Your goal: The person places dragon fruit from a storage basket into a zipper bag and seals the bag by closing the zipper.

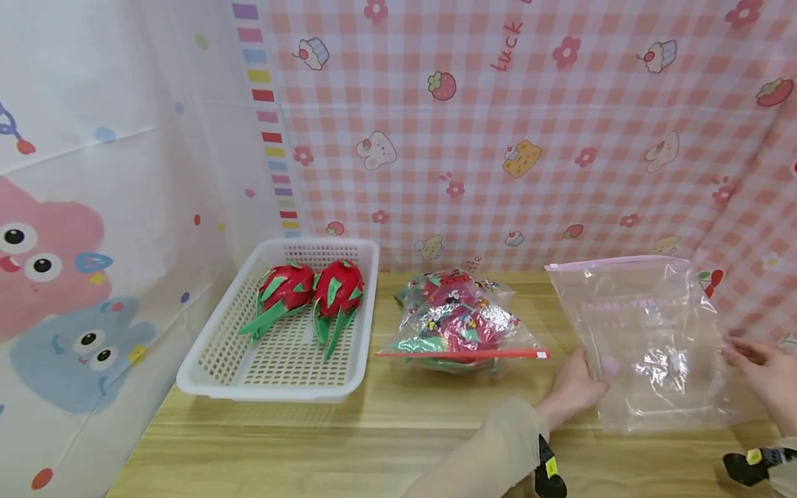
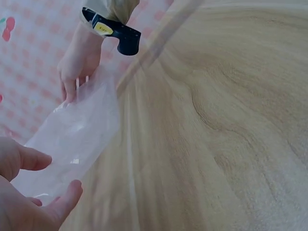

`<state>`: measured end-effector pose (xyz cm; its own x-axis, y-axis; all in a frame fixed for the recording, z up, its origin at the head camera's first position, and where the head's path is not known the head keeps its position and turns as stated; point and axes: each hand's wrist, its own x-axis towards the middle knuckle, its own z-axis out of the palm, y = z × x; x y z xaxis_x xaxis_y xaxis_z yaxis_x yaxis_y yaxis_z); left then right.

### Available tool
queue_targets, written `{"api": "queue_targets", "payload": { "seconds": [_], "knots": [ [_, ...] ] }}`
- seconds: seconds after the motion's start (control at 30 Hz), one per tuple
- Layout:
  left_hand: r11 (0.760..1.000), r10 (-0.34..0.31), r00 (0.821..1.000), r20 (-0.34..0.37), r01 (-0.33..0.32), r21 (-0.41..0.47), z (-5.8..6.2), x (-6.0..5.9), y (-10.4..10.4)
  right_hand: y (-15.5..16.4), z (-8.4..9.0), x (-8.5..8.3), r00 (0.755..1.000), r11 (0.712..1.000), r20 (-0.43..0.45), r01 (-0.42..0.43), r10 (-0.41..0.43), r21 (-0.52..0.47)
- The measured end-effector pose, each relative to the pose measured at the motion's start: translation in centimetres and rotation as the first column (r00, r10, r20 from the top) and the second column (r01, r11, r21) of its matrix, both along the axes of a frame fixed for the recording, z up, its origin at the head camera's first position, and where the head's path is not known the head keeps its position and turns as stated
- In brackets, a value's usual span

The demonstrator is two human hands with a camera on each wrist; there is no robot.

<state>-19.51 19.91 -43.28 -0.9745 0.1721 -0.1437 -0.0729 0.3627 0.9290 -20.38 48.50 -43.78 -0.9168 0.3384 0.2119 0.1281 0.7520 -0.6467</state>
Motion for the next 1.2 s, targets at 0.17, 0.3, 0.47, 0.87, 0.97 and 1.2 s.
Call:
{"api": "queue_targets", "payload": {
  "seconds": [0.17, 0.3, 0.47, 0.87, 0.97, 1.2],
  "knots": [
    [1.0, -0.015, 0.997, -0.082, 0.015, 0.005, 0.8, 0.4, -0.2, 1.2, -0.8, -0.2, 0.975, 0.967, -0.213, -0.106, 0.055, -0.232],
    [0.998, -0.054, 0.986, -0.159, 0.051, -0.024, 1.5, 0.6, -0.6, 4.5, -3.1, -1.9, 0.945, 0.943, -0.323, -0.148, 0.046, -0.299],
    [0.994, -0.08, 0.964, -0.252, 0.06, -0.086, 2.4, 0.9, -1.2, 7.5, -5.0, -4.3, 0.919, 0.951, -0.389, -0.069, -0.056, -0.301],
    [1.0, -0.017, 0.936, -0.351, 0.008, -0.028, 5.5, 0.2, -3.2, -2.6, 3.6, -1.3, 0.781, 0.855, -0.599, -0.18, -0.176, -0.486],
    [1.0, 0.007, 0.941, -0.338, 0.003, 0.028, 6.0, -0.4, -3.8, -5.4, 5.7, -0.4, 0.714, 0.733, -0.678, -0.365, -0.175, -0.574],
    [0.998, 0.019, 0.948, -0.319, 0.0, 0.06, 6.6, -2.2, -5.0, -7.6, 6.4, -0.1, 0.598, 0.497, -0.777, -0.621, -0.199, -0.606]
  ]
}}
